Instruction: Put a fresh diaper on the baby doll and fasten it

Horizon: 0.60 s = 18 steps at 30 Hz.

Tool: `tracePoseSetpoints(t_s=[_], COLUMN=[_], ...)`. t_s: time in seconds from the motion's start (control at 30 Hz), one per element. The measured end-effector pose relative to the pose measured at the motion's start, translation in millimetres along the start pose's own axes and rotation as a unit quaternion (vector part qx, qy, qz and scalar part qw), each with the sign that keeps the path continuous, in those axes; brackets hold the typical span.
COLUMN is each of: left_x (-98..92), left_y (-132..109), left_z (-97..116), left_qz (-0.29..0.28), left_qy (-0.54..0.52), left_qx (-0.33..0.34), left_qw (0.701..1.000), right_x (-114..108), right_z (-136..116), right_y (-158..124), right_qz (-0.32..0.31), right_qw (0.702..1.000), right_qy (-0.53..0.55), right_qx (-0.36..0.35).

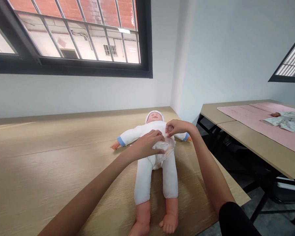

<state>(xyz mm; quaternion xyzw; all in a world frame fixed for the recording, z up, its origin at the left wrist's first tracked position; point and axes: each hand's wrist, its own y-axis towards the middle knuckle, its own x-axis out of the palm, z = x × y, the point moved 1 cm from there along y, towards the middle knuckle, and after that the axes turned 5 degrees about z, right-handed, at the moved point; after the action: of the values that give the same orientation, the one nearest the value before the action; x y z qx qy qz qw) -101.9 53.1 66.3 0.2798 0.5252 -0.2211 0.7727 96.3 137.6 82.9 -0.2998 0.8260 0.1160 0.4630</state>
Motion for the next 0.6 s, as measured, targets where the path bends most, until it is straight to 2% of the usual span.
tracePoseSetpoints(t_s=[0.17,0.27,0.37,0.47,0.53,0.6], left_x=[2.2,-4.4,-20.2,-36.9,-43.6,-45.8], left_y=[0,-2,-6,-13,-20,-26], left_z=[-1,-4,-18,-45,-68,-90], left_qz=[0.008,0.005,0.061,0.114,0.084,0.008], left_qy=[-0.025,-0.055,-0.076,-0.026,0.031,0.07], left_qx=[0.0,-0.012,-0.069,-0.143,-0.2,-0.261], left_qw=[1.0,0.998,0.993,0.983,0.976,0.963], right_x=[-5,-11,-20,-29,-31,-30], right_z=[-4,-6,1,17,33,49], right_y=[-8,-15,-24,-29,-30,-28], right_qz=[0.033,0.036,0.053,0.092,0.111,0.106], right_qw=[0.999,0.998,0.996,0.989,0.979,0.967], right_qy=[-0.02,-0.014,-0.007,-0.021,-0.048,-0.079], right_qx=[0.026,0.043,0.068,0.116,0.166,0.219])
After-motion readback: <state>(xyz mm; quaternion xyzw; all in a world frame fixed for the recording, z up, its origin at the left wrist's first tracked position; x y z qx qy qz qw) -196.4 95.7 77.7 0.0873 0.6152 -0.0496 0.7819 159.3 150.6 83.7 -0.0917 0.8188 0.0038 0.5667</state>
